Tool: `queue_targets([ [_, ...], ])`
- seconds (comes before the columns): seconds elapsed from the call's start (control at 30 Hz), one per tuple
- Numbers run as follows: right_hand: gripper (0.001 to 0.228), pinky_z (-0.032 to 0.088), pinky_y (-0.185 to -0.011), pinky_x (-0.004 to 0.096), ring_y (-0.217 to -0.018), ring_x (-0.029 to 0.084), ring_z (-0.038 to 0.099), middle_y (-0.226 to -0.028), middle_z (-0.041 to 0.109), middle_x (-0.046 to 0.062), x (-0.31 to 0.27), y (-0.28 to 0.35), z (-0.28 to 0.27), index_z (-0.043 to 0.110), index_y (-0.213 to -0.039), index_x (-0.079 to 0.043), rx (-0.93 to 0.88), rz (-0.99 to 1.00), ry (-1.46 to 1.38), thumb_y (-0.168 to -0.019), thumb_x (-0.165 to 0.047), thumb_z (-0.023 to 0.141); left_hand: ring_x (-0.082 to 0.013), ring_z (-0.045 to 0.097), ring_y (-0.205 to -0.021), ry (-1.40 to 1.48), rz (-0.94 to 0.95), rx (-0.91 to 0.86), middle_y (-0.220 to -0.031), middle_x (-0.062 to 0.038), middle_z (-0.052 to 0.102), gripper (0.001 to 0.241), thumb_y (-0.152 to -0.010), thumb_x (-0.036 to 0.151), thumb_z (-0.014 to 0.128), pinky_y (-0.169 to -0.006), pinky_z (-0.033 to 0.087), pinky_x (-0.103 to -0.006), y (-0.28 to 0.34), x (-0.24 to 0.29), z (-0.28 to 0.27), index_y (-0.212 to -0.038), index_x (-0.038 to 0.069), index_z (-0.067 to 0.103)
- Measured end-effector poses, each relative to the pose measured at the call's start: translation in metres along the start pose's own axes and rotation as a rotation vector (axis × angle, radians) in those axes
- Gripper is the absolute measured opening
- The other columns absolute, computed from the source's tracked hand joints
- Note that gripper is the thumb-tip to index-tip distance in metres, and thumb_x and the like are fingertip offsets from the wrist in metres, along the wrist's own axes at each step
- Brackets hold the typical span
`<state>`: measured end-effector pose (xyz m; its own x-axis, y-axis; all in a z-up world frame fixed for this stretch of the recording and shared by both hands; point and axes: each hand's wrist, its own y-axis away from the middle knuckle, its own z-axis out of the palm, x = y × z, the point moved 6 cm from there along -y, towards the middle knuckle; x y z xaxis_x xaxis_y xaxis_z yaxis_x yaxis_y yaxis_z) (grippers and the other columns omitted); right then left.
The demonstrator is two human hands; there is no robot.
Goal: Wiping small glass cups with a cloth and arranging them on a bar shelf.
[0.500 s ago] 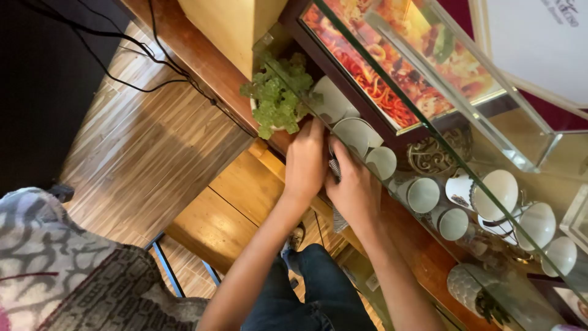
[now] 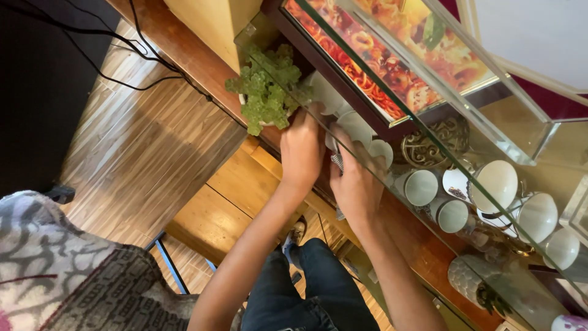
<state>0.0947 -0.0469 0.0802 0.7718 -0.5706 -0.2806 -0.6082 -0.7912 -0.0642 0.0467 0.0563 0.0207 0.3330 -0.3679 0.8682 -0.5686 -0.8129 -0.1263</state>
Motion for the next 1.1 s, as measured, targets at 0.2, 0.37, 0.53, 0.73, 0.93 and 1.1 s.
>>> queue_targets([
  [0.2, 0.07, 0.046, -0.077, 0.045, -0.084, 0.032, 0.066, -0.104, 0.071, 0.011, -0.001, 0.001, 0.003, 0.056, -0.145, -0.018, -0.013, 0.008, -0.003, -0.079, -0.003, 0.077, -0.0408, 0.071, -0.085, -0.101, -0.084, -0.074, -0.093, -0.019, 0.071, 0.025, -0.093, 0.005, 0.066, -0.07, 0.056, -0.0482, -0.005, -0.017, 0.008, -0.117, 0.009, 0.066],
  [0.37, 0.073, 0.044, -0.077, 0.045, -0.083, 0.03, 0.066, -0.097, 0.07, 0.009, 0.001, -0.001, -0.003, 0.058, -0.145, -0.016, -0.056, 0.05, 0.021, -0.077, -0.005, 0.079, -0.0419, 0.069, -0.088, 0.05, 0.023, 0.031, -0.1, -0.02, 0.071, 0.016, -0.094, 0.007, 0.067, -0.071, 0.055, -0.0466, 0.002, -0.008, 0.006, -0.11, 0.006, 0.065],
  [0.53, 0.073, 0.04, -0.075, 0.046, -0.084, 0.028, 0.066, -0.094, 0.07, 0.008, 0.002, 0.006, -0.006, 0.06, -0.146, -0.013, -0.098, 0.011, 0.119, -0.077, -0.004, 0.079, -0.0432, 0.068, -0.089, 0.123, 0.016, 0.045, -0.098, -0.02, 0.07, 0.012, -0.095, 0.007, 0.068, -0.073, 0.054, -0.0473, 0.007, 0.004, -0.001, -0.106, 0.004, 0.066],
  [0.73, 0.057, 0.04, -0.078, 0.045, -0.091, 0.024, 0.07, -0.113, 0.075, 0.005, 0.005, 0.027, -0.001, 0.067, -0.134, -0.013, -0.021, -0.032, 0.114, -0.078, -0.004, 0.078, -0.0425, 0.068, -0.085, 0.186, -0.064, 0.034, -0.092, -0.021, 0.068, 0.008, -0.094, 0.007, 0.069, -0.072, 0.054, -0.0469, 0.026, 0.006, 0.0, -0.099, 0.001, 0.065],
  [0.93, 0.061, 0.048, -0.083, 0.044, -0.099, 0.03, 0.07, -0.119, 0.072, 0.009, 0.024, 0.037, 0.003, 0.066, -0.14, -0.018, -0.061, 0.074, 0.018, -0.081, -0.004, 0.077, -0.0415, 0.068, -0.085, 0.244, -0.008, 0.081, -0.093, -0.02, 0.069, 0.007, -0.096, 0.005, 0.066, -0.071, 0.054, -0.045, 0.04, 0.012, -0.002, -0.102, 0.002, 0.065],
  [1.1, 0.064, 0.044, -0.09, 0.047, -0.1, 0.026, 0.071, -0.118, 0.073, 0.005, 0.032, 0.038, 0.011, 0.062, -0.141, -0.021, -0.025, 0.076, 0.003, -0.081, -0.007, 0.08, -0.0368, 0.069, -0.08, 0.311, -0.001, 0.108, -0.09, -0.019, 0.067, 0.005, -0.097, 0.003, 0.066, -0.071, 0.054, -0.0418, 0.044, 0.006, 0.009, -0.101, 0.002, 0.063],
])
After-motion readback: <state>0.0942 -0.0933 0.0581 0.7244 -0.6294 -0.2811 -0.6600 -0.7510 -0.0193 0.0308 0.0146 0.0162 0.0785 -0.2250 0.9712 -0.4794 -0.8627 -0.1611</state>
